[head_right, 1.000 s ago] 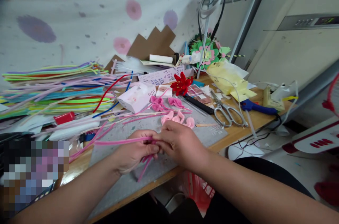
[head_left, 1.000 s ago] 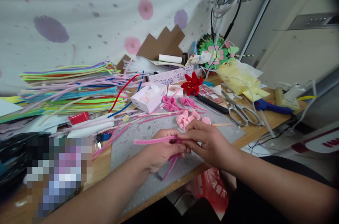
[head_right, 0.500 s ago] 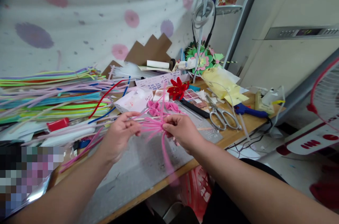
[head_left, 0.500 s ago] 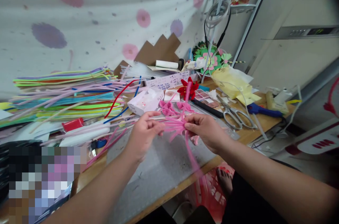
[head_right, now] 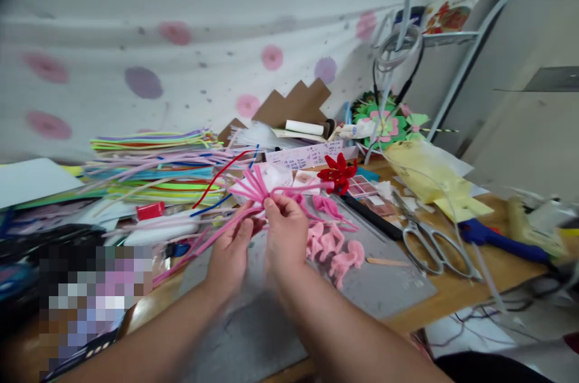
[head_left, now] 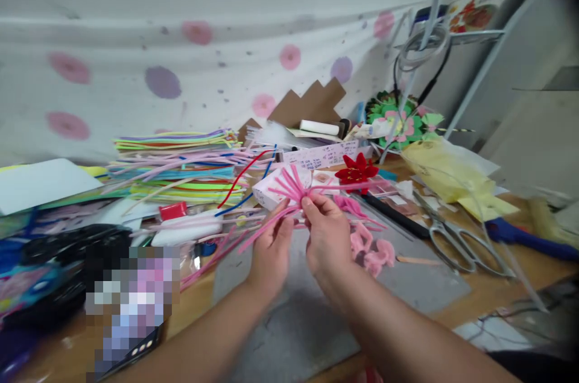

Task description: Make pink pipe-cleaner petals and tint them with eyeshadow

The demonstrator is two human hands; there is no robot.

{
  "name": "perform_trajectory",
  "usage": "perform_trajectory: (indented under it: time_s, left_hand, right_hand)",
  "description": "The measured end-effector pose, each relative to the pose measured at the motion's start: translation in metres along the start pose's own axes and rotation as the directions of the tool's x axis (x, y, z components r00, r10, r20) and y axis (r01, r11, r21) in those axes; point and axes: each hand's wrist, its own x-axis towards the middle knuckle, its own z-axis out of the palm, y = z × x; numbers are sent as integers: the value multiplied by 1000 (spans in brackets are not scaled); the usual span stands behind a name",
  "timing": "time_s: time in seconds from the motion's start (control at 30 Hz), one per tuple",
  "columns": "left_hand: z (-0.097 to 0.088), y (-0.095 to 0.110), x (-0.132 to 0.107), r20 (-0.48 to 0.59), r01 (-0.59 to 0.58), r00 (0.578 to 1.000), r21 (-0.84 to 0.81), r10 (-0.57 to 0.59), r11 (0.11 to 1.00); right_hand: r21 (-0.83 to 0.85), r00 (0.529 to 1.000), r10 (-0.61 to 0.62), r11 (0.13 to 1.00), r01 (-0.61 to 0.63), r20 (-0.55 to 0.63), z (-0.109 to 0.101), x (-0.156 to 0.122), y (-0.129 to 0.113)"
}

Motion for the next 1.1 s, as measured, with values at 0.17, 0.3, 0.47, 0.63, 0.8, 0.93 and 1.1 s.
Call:
perform_trajectory:
  time_s: [0.17, 0.3, 0.47, 0.63, 0.8, 0.93, 1.1]
  left_hand:
    - [-14, -2, 5, -88, 42, 995, -86, -49, 995]
    - [-26, 2, 2, -81, 99, 990, -154, -112, 983]
    - [-45, 16, 10, -30, 196, 979, -147, -202, 970]
    - [-58, 24, 20, 74, 309, 950, -108, -302, 945]
    - [-58, 21, 20, 55, 302, 953, -72, -299, 951]
    - [-60, 20, 21, 26, 283, 959, 22, -284, 959]
    - [-60, 21, 21, 123, 326, 935, 83, -334, 942]
  right_hand:
    - [44, 981, 127, 990, -135, 150, 5, -17, 23]
    - [-90, 924, 170, 985, -148, 344, 0, -21, 29]
    - [-313, 858, 297, 934, -171, 419, -4, -21, 33]
    - [-414, 819, 396, 884, -217, 415, -6, -17, 30]
    - [-601, 807, 327, 798, 43, 492, -12, -9, 28]
    - [-679, 751, 170, 584, 445, 638, -17, 2, 20]
    - [-640, 717, 74, 522, 564, 693, -20, 14, 4]
